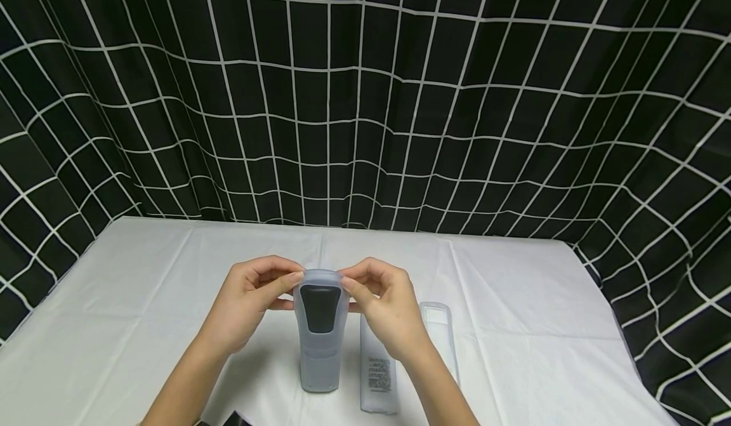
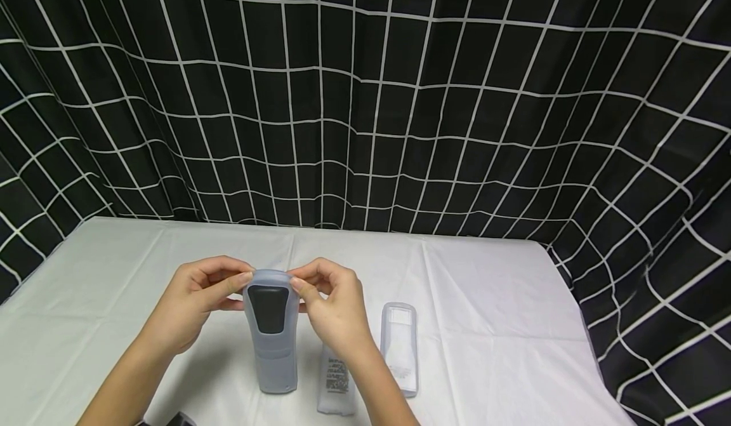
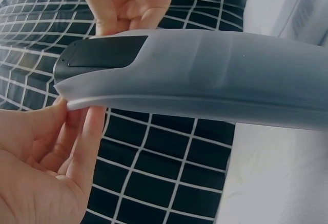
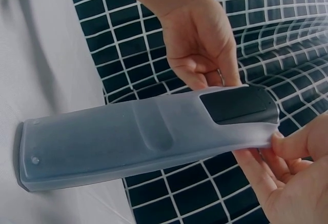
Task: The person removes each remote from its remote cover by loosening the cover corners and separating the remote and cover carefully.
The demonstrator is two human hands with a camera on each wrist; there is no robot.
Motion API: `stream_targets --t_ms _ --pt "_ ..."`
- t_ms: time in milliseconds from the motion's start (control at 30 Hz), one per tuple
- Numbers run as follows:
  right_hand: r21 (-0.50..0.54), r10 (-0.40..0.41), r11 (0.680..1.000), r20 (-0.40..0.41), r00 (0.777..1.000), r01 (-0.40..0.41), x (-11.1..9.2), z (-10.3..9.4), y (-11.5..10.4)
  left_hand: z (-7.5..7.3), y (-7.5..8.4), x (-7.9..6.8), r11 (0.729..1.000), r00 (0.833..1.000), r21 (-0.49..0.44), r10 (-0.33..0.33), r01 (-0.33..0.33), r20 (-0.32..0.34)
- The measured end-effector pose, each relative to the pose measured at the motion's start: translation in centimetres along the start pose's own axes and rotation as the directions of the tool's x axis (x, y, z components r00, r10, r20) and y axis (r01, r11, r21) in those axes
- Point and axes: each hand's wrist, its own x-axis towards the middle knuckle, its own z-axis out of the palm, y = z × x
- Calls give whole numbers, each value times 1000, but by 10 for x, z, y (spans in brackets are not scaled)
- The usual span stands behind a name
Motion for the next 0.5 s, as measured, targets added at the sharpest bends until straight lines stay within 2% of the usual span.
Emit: stream_targets --t_ms 500 --pt "-10 11 1000 -16 1000 -11 -1 0 1 0 0 -2 1000 1000 1 8 -8 14"
